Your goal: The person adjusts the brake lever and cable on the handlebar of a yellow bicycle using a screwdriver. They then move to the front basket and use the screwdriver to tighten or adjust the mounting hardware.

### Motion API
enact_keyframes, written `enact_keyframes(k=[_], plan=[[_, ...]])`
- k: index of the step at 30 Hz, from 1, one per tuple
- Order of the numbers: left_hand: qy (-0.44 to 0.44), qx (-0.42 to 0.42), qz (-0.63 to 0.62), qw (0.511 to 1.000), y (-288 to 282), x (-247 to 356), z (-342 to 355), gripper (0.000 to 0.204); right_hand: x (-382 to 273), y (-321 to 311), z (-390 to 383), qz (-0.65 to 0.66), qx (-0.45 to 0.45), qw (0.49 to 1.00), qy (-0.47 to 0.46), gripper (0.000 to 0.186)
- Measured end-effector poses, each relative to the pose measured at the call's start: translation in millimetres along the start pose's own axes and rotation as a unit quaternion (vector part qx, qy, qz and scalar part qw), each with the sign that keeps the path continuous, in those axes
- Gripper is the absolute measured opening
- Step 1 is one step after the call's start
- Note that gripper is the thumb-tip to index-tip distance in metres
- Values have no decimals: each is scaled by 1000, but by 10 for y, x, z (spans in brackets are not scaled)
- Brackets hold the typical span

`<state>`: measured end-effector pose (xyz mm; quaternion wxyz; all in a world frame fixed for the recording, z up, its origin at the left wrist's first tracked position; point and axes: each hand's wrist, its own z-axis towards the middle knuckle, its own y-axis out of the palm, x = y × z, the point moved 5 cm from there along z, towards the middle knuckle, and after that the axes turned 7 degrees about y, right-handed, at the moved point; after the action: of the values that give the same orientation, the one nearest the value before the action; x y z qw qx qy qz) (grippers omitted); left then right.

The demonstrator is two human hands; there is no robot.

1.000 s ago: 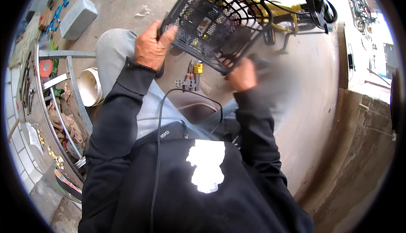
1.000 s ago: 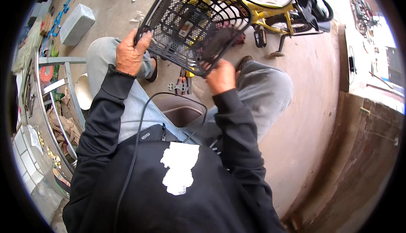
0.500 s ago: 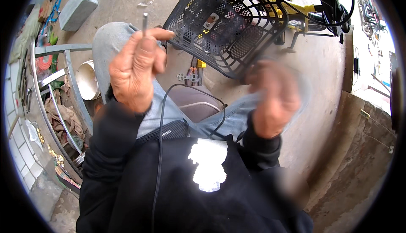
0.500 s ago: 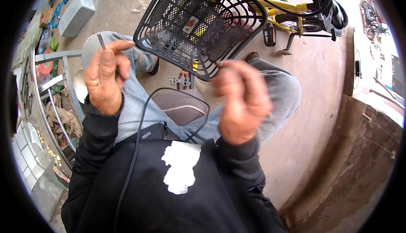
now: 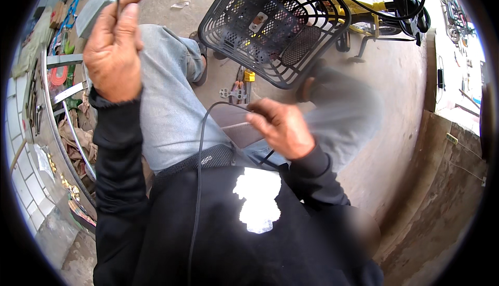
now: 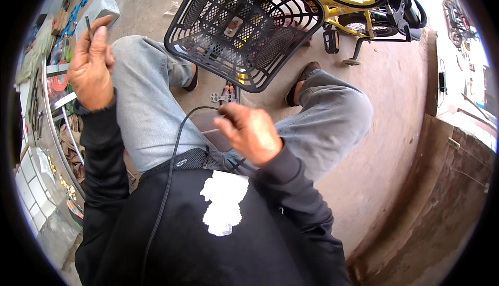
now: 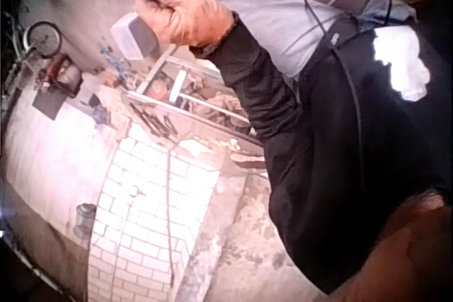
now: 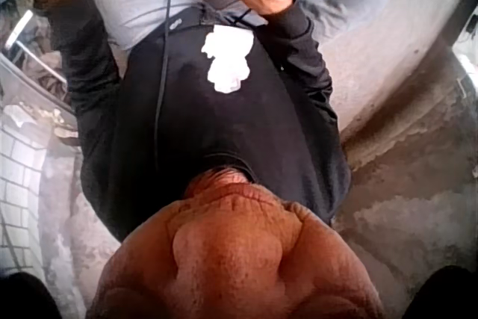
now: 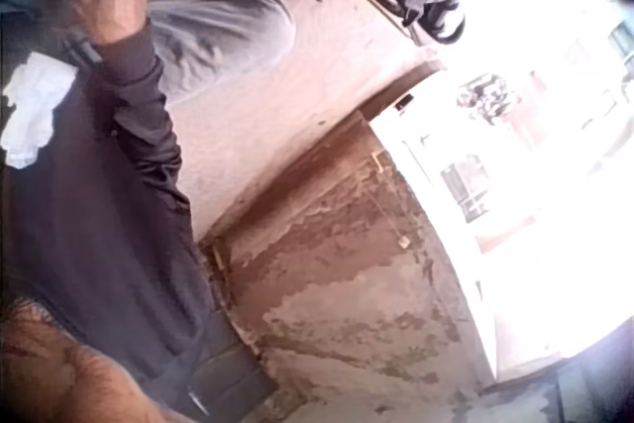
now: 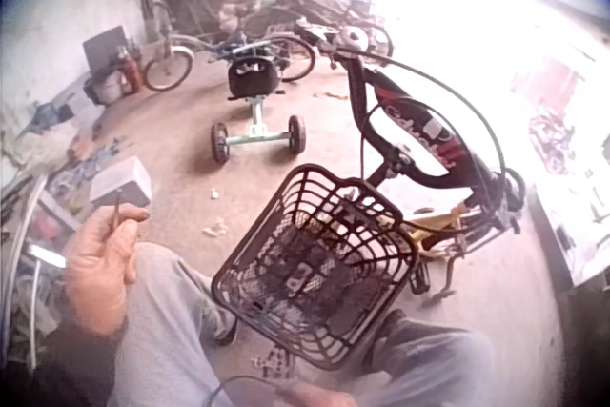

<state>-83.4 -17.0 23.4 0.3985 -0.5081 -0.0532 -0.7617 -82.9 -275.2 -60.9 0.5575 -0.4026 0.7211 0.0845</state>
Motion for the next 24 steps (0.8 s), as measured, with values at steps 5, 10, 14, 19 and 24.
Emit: enact_keyframes(k=[5,10,14,19,24], plan=[[43,11,215,976,-421,-606,-43,18,106,-302,184,-114,-5,993,4,17],[76,14,243,967,-426,-840,-131,17,-89,-252,297,-178,-56,981,51,21],[99,23,237,966,-429,-871,-114,16,-121,-98,349,-126,-22,992,7,20],[71,8,241,968,-463,-895,-135,21,-184,103,452,-110,7,993,-48,19],[50,3,254,966,-516,-925,-164,21,-353,259,654,-99,15,990,-99,16]])
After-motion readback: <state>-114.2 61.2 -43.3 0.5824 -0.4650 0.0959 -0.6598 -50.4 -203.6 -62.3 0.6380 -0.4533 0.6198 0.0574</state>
